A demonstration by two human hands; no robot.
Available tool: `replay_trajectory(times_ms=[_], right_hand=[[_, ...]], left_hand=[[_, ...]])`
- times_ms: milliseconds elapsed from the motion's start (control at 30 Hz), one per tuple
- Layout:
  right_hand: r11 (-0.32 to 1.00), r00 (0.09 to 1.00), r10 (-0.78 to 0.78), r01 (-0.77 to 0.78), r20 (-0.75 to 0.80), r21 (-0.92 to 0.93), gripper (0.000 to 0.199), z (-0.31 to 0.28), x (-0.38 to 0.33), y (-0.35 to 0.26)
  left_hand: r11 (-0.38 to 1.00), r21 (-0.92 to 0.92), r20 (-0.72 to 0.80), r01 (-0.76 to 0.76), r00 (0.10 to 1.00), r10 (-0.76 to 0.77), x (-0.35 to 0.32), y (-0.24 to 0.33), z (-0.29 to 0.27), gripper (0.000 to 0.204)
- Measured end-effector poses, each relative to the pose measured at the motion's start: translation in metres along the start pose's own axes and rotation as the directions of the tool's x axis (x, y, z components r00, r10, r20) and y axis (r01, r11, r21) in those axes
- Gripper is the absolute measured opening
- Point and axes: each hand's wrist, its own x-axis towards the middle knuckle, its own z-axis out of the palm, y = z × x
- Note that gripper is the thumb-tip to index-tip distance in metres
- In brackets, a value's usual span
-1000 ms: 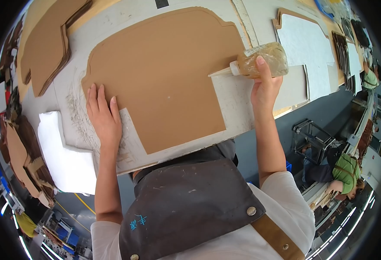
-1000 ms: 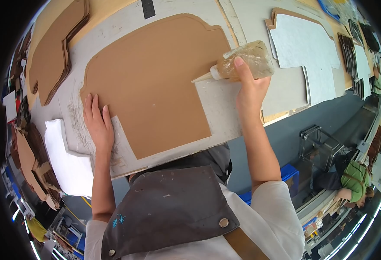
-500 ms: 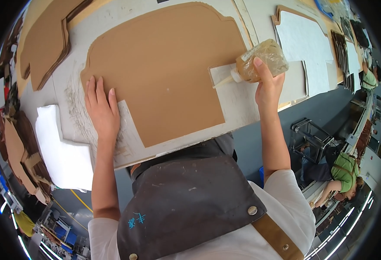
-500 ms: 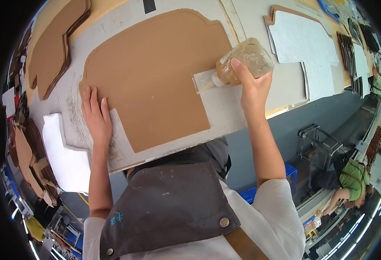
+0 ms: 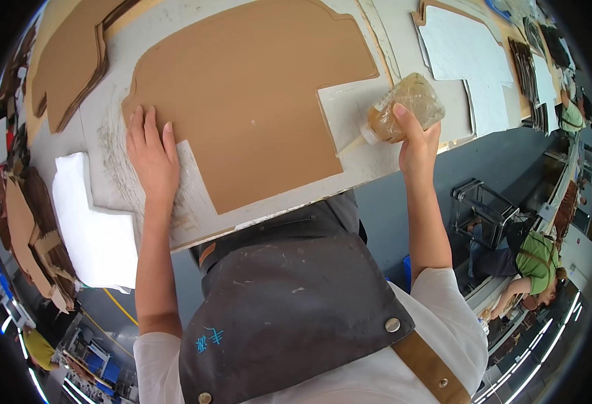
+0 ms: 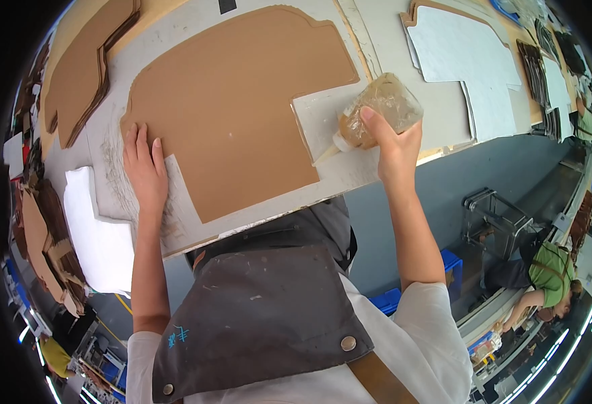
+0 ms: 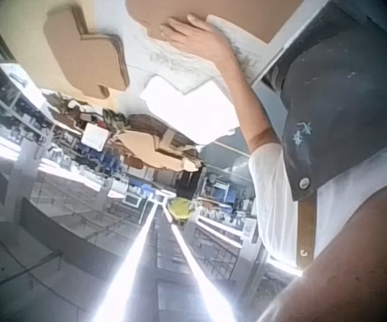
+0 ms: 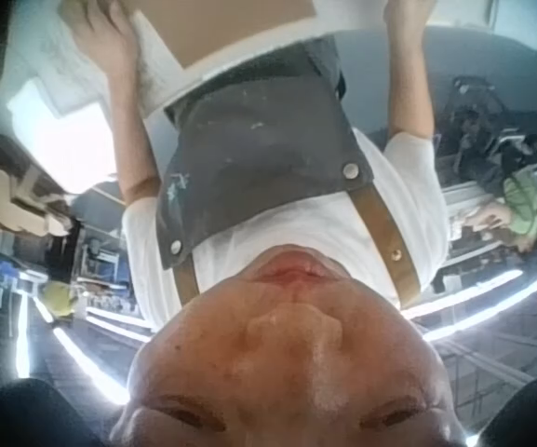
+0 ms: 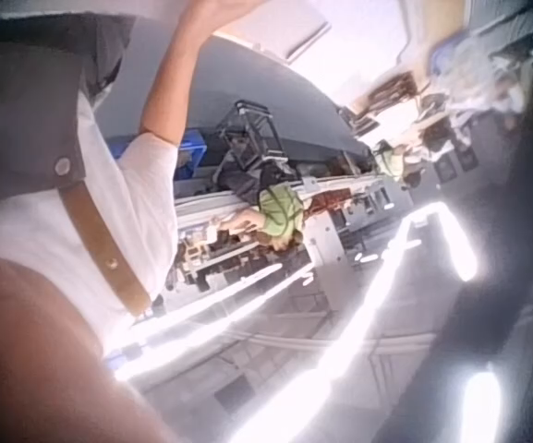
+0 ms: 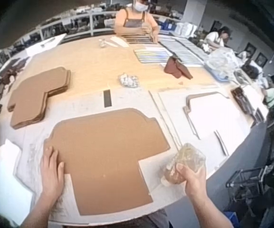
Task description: Applying glue and assembling leather and fabric components for a product.
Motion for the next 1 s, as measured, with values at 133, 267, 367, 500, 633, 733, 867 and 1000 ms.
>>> replay_trajectory(times_ms=[133, 267, 367, 500, 633, 733, 867, 1000], right_hand=[[1.000, 1.000, -0.001, 0.001, 0.008, 0.004, 0.045, -0.007, -0.007, 0.002], [1.000, 1.000, -0.012, 0.012, -0.016, 0.004, 0.046, -0.007, -0.016, 0.002], [1.000, 1.000, -0.008, 0.008, -0.029, 0.005, 0.044, -0.006, -0.021, 0.003], [0.974, 0.984, 0.157, -0.168, 0.083, 0.151, 0.060, -0.009, -0.027, -0.002], [0.524, 0.877, 0.290, -0.480, 0.383, 0.704, 0.069, 0.007, -0.007, -0.011], [0.743, 0.948, 0.170, -0.303, 0.269, 0.598, 0.070, 0.057, 0.011, -0.032], [0.804, 0.925, 0.103, -0.294, 0.365, 0.517, 0.064, 0.122, 0.031, -0.028], [0.843, 0.891, 0.046, -0.277, 0.451, 0.462, 0.043, 0.189, 0.045, -0.016]], left_hand=[[1.000, -0.004, -0.006, -0.007, 1.000, 0.007, 0.000, -0.001, 0.002, 0.040], [1.000, 0.002, -0.006, 0.004, 1.000, -0.004, -0.001, 0.000, 0.002, 0.041], [1.000, -0.001, -0.005, 0.004, 1.000, -0.004, 0.000, 0.000, 0.002, 0.041], [1.000, 0.017, -0.010, -0.008, 1.000, 0.008, 0.003, 0.001, 0.003, 0.040], [0.992, -0.103, -0.047, 0.071, 0.996, -0.076, 0.001, 0.005, -0.003, 0.039], [0.967, -0.230, -0.082, 0.111, 0.988, -0.133, -0.001, 0.001, -0.007, 0.036], [0.870, -0.465, -0.168, 0.166, 0.948, -0.271, -0.003, 0.000, -0.016, 0.028], [0.729, -0.634, -0.110, 0.257, 0.904, -0.414, -0.008, 0.008, -0.030, 0.020]])
